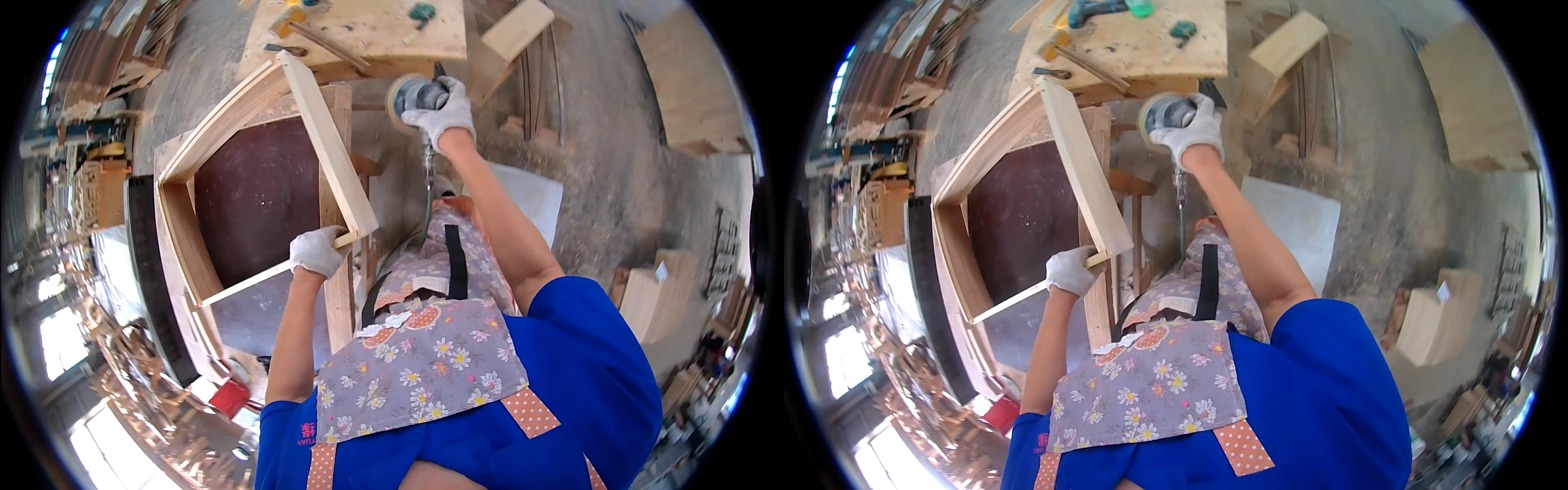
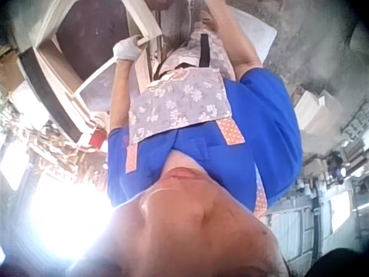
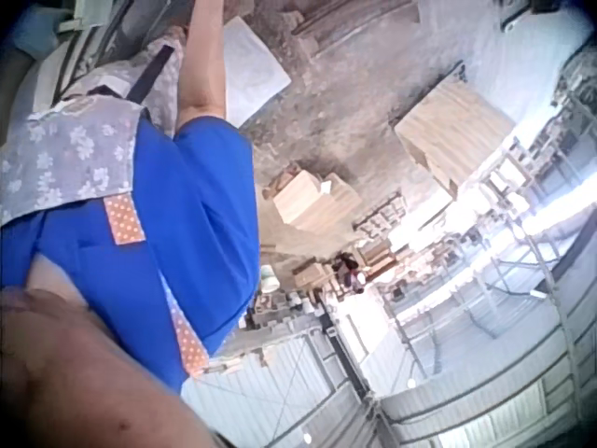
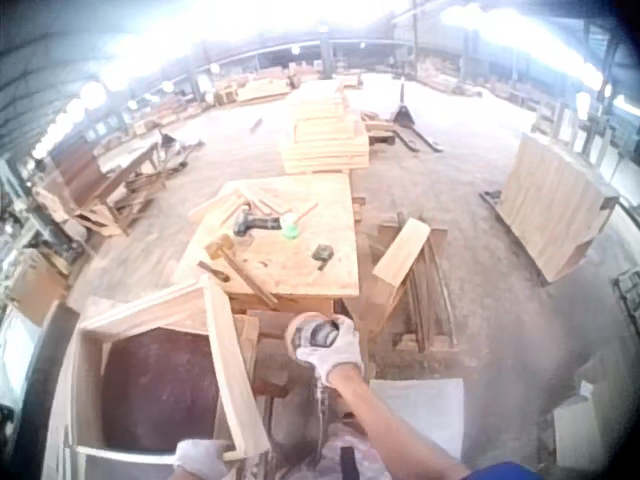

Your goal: The person sands the outer edges of a rectangular wooden frame using a power sander, moving the frame around the workbench to reach different sides.

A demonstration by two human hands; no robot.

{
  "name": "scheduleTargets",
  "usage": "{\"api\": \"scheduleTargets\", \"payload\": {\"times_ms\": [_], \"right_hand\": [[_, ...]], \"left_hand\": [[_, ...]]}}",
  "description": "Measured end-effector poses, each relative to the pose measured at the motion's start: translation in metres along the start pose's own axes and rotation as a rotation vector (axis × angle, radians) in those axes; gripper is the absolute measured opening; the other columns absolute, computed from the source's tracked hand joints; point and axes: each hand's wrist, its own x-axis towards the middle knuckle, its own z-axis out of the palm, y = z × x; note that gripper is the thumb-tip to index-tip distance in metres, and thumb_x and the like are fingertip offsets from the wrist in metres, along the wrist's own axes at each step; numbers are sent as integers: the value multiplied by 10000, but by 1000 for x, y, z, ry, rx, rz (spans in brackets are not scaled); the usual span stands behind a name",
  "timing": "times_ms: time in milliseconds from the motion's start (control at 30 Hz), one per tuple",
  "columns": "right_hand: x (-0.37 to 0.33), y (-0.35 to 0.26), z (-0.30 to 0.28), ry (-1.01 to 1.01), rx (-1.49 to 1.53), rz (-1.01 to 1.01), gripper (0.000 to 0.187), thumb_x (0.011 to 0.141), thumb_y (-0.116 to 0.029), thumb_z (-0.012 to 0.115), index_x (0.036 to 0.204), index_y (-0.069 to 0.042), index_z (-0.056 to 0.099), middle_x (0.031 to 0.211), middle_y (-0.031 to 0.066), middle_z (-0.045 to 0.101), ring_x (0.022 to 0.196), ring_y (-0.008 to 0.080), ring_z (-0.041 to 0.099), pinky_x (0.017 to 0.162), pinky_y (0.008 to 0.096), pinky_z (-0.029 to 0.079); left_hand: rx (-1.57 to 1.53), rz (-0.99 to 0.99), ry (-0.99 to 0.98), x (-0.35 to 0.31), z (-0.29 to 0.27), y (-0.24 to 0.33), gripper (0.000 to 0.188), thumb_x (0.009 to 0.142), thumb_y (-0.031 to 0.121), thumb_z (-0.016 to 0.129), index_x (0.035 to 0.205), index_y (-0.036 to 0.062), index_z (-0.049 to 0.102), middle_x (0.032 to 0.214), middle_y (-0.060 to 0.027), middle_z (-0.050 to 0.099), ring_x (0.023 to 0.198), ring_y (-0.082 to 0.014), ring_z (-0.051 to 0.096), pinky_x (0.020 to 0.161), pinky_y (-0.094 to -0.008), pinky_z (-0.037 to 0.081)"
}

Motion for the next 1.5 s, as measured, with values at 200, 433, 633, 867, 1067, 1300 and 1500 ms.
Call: {"api": "scheduleTargets", "payload": {"times_ms": [200, 433, 633, 867, 1067, 1300, 1500], "right_hand": [[102, -63, 0, -47, -120, -217, 909, 507, -293, 866, 1275, -102, 418, 1190, 187, 509, 1087, 318, 518, 929, 372, 444], [202, -82, 54, -229, -376, -350, 955, 482, -309, 844, 1302, -101, 400, 1202, 162, 533, 1091, 294, 530, 933, 354, 449], [258, -88, 101, -349, -583, -289, 979, 486, -312, 838, 1329, -149, 366, 1252, 191, 487, 1122, 330, 507, 941, 387, 450], [304, -73, 135, -454, -461, -314, 901, 530, -270, 833, 1285, -41, 398, 1110, 173, 585, 991, 274, 594, 855, 364, 476], [334, -69, 143, -598, -352, -216, 855, 556, -244, 837, 1261, -17, 408, 1069, 146, 598, 941, 248, 599, 795, 335, 492], [317, -82, 146, -601, -412, -226, 875, 584, -227, 839, 1301, -40, 374, 1112, 136, 559, 933, 226, 581, 760, 328, 496], [353, -52, 158, -514, -476, -361, 910, 582, -219, 849, 1321, -25, 354, 1171, 140, 543, 1001, 228, 565, 823, 327, 485]], "left_hand": [[-66, 3, -3, 1, 10, -9, 261, 749, 236, 590, 990, 191, 680, 928, -70, 681, 888, -271, 641, 759, -401, 505], [-116, -42, 82, -2, 6, -4, 287, 690, 216, 618, 963, 172, 693, 930, -45, 679, 927, -240, 626, 800, -376, 488], [-89, -92, 198, -8, 2, 4, 285, 674, 198, 606, 942, 188, 700, 1011, 4, 664, 1091, -186, 553, 1043, -397, 331], [-41, -214, 70, -10, -1, 10, 283, 679, 228, 603, 944, 218, 701, 1068, 27, 637, 1174, -187, 491, 1097, -444, 233], [-54, -225, 7, -3, -12, 11, 250, 666, 224, 598, 891, 227, 707, 997, 38, 646, 1100, -146, 526, 1067, -425, 270], [-33, -207, 79, -5, 1, 7, 222, 654, 214, 593, 846, 221, 703, 934, 51, 652, 1058, -149, 543, 1042, -412, 298], [-29, -205, 47, 0, -5, 9, 209, 670, 208, 583, 840, 223, 704, 933, 52, 650, 1062, -148, 537, 1046, -405, 296]]}}
